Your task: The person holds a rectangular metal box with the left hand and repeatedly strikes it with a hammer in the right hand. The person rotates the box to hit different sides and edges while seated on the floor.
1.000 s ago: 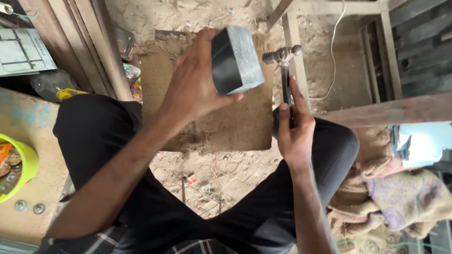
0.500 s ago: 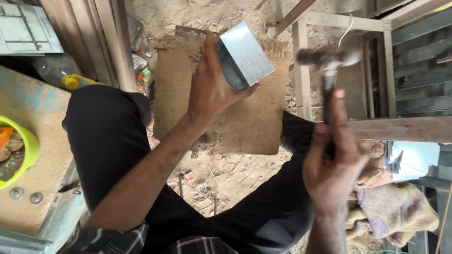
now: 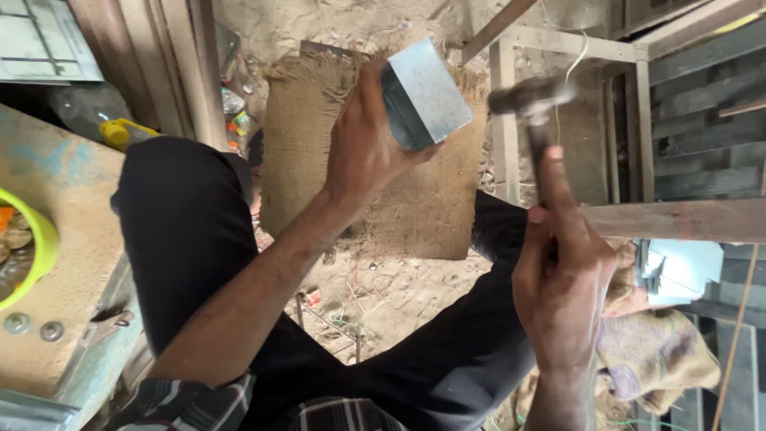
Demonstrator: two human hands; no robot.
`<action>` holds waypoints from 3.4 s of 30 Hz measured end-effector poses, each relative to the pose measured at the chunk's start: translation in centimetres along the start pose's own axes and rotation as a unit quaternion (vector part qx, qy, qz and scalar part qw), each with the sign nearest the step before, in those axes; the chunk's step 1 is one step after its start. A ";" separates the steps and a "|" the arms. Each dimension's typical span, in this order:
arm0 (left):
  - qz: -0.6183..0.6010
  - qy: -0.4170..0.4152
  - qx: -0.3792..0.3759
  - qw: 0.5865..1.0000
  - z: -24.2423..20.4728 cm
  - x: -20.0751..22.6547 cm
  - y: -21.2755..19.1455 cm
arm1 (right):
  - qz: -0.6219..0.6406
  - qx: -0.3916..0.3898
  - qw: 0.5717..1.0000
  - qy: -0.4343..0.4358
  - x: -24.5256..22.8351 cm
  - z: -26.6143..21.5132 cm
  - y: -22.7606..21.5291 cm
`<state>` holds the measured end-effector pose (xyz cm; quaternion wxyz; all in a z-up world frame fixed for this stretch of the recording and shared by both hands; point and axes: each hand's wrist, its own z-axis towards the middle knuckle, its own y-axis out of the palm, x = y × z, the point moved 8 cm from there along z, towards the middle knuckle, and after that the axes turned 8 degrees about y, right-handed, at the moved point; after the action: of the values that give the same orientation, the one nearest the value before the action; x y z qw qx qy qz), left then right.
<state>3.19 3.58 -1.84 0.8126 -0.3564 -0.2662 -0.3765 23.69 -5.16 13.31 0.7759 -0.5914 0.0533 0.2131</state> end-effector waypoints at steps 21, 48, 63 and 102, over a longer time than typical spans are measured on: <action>0.001 -0.003 0.012 1.000 0.2 0.1 0.6 | 0.034 -0.032 0.998 -0.036 -2.1 -0.8 1.9; -0.145 -0.225 0.042 0.963 1.7 -3.3 -2.8 | 0.203 0.020 0.979 0.017 1.1 -2.0 2.1; 0.030 -0.413 0.080 0.907 -4.2 -8.6 -2.4 | 0.163 -0.005 0.985 0.054 0.9 -3.0 8.0; -0.545 -0.353 0.086 0.756 -3.3 -2.4 2.1 | 0.007 -0.221 0.965 0.144 3.8 -4.4 13.5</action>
<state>4.04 3.02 -6.35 0.3456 -0.1868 -0.7147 -0.5786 22.53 -5.49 -1.33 0.6086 -0.7722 0.1198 0.1377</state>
